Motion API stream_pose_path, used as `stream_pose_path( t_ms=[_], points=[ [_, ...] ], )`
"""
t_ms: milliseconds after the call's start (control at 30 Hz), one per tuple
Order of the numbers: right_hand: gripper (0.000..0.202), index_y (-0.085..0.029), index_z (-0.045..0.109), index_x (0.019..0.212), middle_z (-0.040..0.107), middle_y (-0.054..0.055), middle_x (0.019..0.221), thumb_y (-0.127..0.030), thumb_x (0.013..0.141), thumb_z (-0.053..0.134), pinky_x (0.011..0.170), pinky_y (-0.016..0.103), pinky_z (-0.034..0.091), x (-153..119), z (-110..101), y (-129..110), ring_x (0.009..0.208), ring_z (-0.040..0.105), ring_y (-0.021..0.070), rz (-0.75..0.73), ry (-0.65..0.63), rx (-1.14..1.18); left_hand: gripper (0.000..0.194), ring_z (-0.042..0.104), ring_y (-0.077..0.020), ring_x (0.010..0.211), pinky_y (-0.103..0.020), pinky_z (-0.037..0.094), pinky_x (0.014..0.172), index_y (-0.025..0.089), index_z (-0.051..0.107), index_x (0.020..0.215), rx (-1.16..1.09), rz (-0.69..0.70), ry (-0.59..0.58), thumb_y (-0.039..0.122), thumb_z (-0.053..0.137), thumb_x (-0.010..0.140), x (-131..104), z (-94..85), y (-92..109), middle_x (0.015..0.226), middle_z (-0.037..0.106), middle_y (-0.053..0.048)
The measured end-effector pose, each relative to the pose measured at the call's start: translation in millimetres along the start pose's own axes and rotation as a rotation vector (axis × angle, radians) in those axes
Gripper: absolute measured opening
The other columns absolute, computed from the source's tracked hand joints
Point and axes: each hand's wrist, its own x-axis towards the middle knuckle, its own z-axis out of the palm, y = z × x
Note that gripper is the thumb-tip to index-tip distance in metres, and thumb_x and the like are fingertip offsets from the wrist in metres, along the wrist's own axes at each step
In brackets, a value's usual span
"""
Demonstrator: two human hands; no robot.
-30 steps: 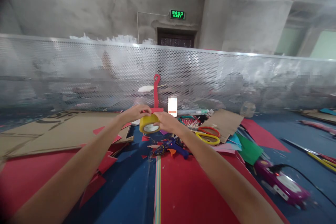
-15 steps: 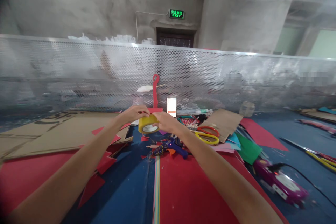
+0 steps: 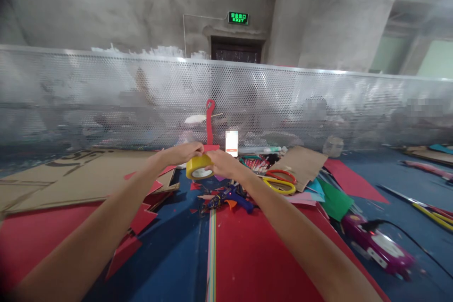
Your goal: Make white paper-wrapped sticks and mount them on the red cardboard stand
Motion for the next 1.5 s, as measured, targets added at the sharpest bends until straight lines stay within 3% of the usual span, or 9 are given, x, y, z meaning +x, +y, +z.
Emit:
stream_pose_path(
  t_ms=[200,400,533,667,767,967,1233,1333,1500],
  points=[
    [0.042,-0.015,0.059,0.124,0.067,0.014,0.117,-0.024,0.085,0.07,0.093,0.037,0.046,-2.6,3.3,9.3,0.109,0.063,0.0264,0.008,0.011,0.057,0.019,0.048,-0.0147,0.07,-0.027,0.039,0.066,0.018,0.051,0.089,-0.09,0.061,0.028,0.029,0.037,0.096,-6.4,3.6,-4.3,0.084,0.056,-0.003],
    [0.049,-0.015,0.056,0.131,0.065,0.015,0.124,-0.025,0.085,0.07,0.097,0.039,0.044,-4.9,6.0,16.3,0.114,0.061,0.027,0.024,0.024,0.094,0.026,0.06,-0.0152,0.088,-0.026,0.044,0.078,0.023,0.064,0.113,-0.14,0.055,0.067,0.034,0.051,0.094,-11.9,-2.5,-10.1,0.101,0.067,-0.003],
    [0.039,-0.016,0.061,0.122,0.067,0.013,0.119,-0.023,0.085,0.069,0.094,0.038,0.045,-5.7,3.0,12.5,0.109,0.063,0.0257,0.019,0.034,0.119,0.025,0.061,-0.0156,0.094,-0.026,0.042,0.085,0.024,0.073,0.105,-0.029,0.144,0.098,0.034,0.052,0.094,-10.0,-0.2,-12.0,0.104,0.069,-0.004],
    [0.038,-0.015,0.06,0.123,0.068,0.013,0.115,-0.025,0.087,0.067,0.091,0.037,0.046,-5.2,-0.1,8.6,0.106,0.064,0.0261,0.029,0.019,0.092,0.022,0.062,-0.0151,0.091,-0.026,0.044,0.083,0.023,0.074,0.099,-0.054,0.147,0.149,0.033,0.055,0.093,-7.3,3.1,-12.0,0.1,0.07,-0.004],
    [0.038,-0.016,0.06,0.123,0.068,0.012,0.116,-0.026,0.088,0.067,0.092,0.037,0.046,-4.1,-0.7,6.2,0.108,0.063,0.0254,0.011,0.008,0.075,0.019,0.061,-0.0146,0.084,-0.025,0.045,0.076,0.022,0.074,0.094,-0.112,0.1,0.147,0.031,0.058,0.09,-5.0,2.0,-13.5,0.093,0.069,-0.003],
    [0.039,-0.013,0.06,0.121,0.067,0.015,0.115,-0.025,0.085,0.071,0.094,0.039,0.045,-1.7,0.3,1.9,0.111,0.061,0.0275,-0.033,-0.008,0.011,0.013,0.058,-0.0122,0.065,-0.024,0.041,0.062,0.02,0.073,0.084,-0.151,0.003,0.02,0.026,0.061,0.083,-0.7,-5.0,-18.3,0.078,0.069,-0.001],
    [0.04,-0.01,0.059,0.123,0.068,0.018,0.114,-0.03,0.089,0.066,0.092,0.039,0.046,-1.3,-1.7,0.9,0.109,0.062,0.0288,-0.025,0.006,-0.006,0.015,0.057,-0.0171,0.081,-0.027,0.039,0.072,0.02,0.062,0.089,0.056,0.045,0.048,0.025,0.048,0.09,2.9,-2.7,-2.0,0.088,0.065,-0.003],
    [0.038,-0.011,0.06,0.12,0.069,0.016,0.112,-0.031,0.089,0.067,0.09,0.037,0.046,-1.5,-2.1,0.0,0.107,0.063,0.0279,0.003,0.013,-0.005,0.014,0.053,-0.017,0.077,-0.028,0.038,0.07,0.018,0.056,0.09,0.06,0.028,0.022,0.024,0.043,0.092,3.2,3.7,-4.1,0.089,0.061,-0.004],
    [0.036,-0.01,0.062,0.116,0.069,0.016,0.109,-0.027,0.085,0.07,0.088,0.035,0.046,-2.0,-2.7,0.0,0.103,0.063,0.0269,0.021,0.006,0.02,0.013,0.049,-0.0163,0.077,-0.028,0.039,0.073,0.018,0.051,0.09,0.035,0.138,0.0,0.017,0.038,0.091,0.3,11.9,-12.2,0.091,0.056,-0.005]
  ],
)
